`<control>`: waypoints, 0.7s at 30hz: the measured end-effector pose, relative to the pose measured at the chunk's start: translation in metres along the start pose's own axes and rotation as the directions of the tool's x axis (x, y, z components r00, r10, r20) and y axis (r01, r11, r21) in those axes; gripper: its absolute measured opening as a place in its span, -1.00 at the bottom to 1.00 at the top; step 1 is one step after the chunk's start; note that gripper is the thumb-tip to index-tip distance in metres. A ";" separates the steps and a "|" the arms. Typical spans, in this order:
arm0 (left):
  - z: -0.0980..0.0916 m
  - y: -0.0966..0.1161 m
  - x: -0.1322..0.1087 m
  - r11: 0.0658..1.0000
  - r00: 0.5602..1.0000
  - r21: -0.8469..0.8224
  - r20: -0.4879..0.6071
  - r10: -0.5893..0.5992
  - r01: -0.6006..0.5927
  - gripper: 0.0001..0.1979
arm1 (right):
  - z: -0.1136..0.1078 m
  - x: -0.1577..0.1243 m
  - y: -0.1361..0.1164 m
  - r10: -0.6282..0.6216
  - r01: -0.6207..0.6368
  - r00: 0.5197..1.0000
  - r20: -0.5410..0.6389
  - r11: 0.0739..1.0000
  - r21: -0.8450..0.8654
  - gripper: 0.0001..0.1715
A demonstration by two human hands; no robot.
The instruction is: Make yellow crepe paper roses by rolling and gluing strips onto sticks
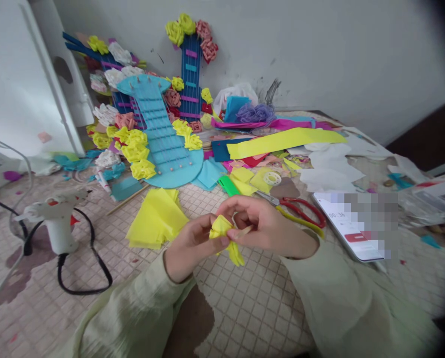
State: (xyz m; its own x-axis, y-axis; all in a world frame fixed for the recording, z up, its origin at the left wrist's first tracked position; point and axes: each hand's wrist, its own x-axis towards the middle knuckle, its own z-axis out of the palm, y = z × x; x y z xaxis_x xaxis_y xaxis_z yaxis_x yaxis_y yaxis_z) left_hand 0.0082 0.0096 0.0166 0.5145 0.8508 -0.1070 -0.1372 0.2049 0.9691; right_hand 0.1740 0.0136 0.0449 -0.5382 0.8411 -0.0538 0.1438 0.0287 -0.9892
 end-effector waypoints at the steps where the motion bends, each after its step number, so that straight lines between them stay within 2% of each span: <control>1: 0.000 0.001 0.000 1.000 1.000 0.024 -0.006 0.006 -0.006 -0.83 | 0.000 0.000 0.000 -0.001 0.001 1.000 -0.001 1.000 -0.002 -0.65; 5: 0.000 0.004 0.001 0.997 0.999 0.065 -0.016 0.046 -0.045 -0.87 | 0.001 -0.001 0.001 -0.012 0.012 1.000 -0.027 1.000 -0.010 -0.64; 13: -0.001 0.000 0.001 0.991 0.987 0.005 -0.089 0.132 -0.133 -0.92 | 0.001 0.002 0.006 -0.096 0.095 0.992 -0.078 0.995 -0.017 -0.51; 21: -0.001 -0.005 -0.002 0.948 0.953 0.200 -0.123 0.276 -0.249 -0.94 | 0.007 -0.001 0.005 -0.127 0.117 0.986 -0.108 0.989 -0.094 -0.47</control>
State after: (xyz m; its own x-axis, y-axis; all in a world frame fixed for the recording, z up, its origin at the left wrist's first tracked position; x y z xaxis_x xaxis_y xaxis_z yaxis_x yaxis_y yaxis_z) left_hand 0.0074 0.0074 0.0122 0.3483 0.9271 0.1385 -0.0891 -0.1143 0.9894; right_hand 0.1697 0.0095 0.0391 -0.4596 0.8838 0.0872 0.1570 0.1775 -0.9715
